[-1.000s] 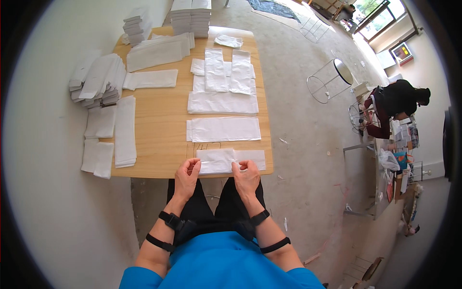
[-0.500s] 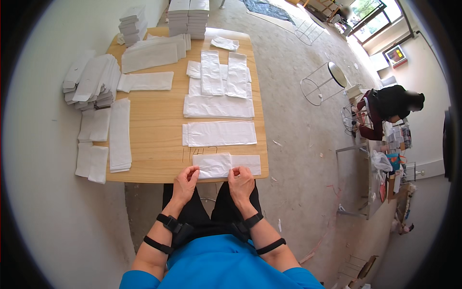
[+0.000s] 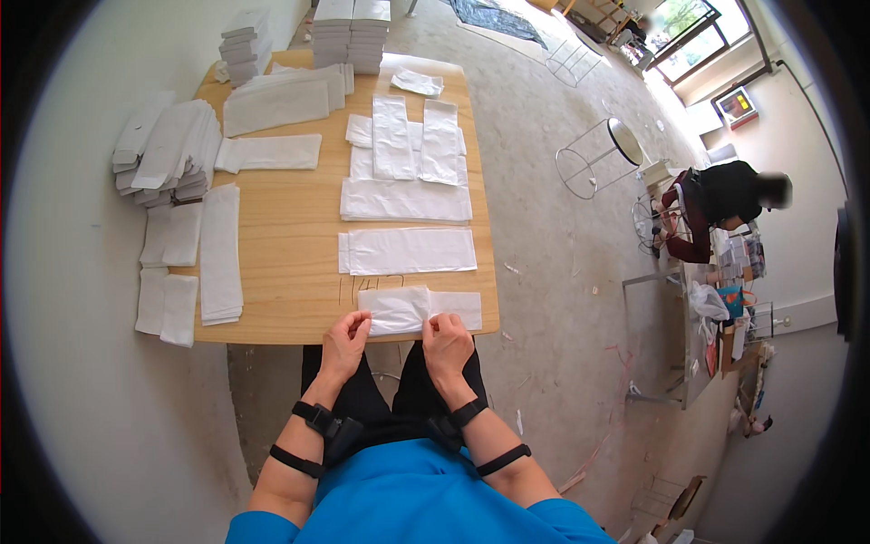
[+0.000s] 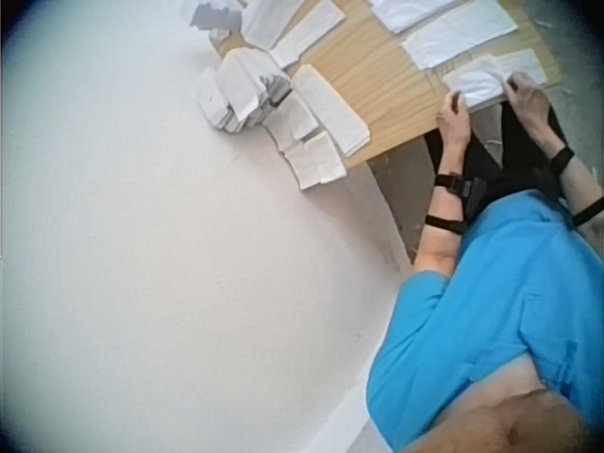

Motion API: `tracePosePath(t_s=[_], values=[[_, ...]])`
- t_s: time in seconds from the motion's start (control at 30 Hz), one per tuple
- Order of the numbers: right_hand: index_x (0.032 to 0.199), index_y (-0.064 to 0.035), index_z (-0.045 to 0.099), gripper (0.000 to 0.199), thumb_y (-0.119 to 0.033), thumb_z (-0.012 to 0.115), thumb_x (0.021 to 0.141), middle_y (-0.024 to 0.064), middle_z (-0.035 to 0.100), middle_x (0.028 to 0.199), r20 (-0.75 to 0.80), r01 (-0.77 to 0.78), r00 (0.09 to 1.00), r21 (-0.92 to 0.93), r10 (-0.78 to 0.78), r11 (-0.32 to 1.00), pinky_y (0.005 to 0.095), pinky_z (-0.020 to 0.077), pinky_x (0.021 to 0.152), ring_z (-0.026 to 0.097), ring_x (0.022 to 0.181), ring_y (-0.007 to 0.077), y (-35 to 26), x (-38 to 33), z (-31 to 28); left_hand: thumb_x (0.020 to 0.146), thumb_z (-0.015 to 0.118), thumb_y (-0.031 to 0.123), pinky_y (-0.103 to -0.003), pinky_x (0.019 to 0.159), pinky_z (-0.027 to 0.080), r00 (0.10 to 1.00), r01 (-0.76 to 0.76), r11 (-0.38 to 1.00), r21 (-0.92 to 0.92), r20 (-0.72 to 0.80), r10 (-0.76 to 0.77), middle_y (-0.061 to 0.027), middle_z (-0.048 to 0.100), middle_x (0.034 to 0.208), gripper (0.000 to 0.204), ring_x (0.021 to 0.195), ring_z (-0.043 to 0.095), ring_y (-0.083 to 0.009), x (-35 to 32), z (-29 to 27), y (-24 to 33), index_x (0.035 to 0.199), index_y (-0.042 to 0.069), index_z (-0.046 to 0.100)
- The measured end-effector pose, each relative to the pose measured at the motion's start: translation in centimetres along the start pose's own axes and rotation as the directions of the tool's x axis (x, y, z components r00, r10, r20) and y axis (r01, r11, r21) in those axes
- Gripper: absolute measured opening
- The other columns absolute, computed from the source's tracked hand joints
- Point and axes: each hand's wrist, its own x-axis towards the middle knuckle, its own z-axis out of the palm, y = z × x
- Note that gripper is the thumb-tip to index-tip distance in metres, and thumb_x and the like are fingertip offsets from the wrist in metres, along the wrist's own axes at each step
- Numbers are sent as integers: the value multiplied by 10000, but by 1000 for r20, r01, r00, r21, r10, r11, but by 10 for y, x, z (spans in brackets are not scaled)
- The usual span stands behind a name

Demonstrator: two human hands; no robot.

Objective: Folding white plastic or fabric strips into rectangles on a table.

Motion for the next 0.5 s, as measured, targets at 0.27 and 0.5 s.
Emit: tracePosePath(t_s=[0.27, 0.5], values=[[750, -83, 601, 110, -144, 680, 796, 67, 594, 846, -130, 308, 937, -136, -325, 942, 385, 444, 667, 589, 792, 260, -13, -4, -10, 939, 617, 163, -258, 785, 519, 1000, -5, 1000, -17, -7, 5, -68, 689, 969, 240, 870, 641, -120, 1, 0, -5, 1101, -9, 658], [763, -50, 594, 97, -115, 658, 794, 74, 616, 1051, -128, 342, 921, -187, -367, 921, 380, 428, 734, 577, 888, 246, -10, -4, -11, 939, 620, 185, -266, 792, 522, 1000, 1, 1000, 0, 7, -1, -76, 690, 973, 256, 882, 645, -130, 2, 1, -4, 1102, -10, 652]])
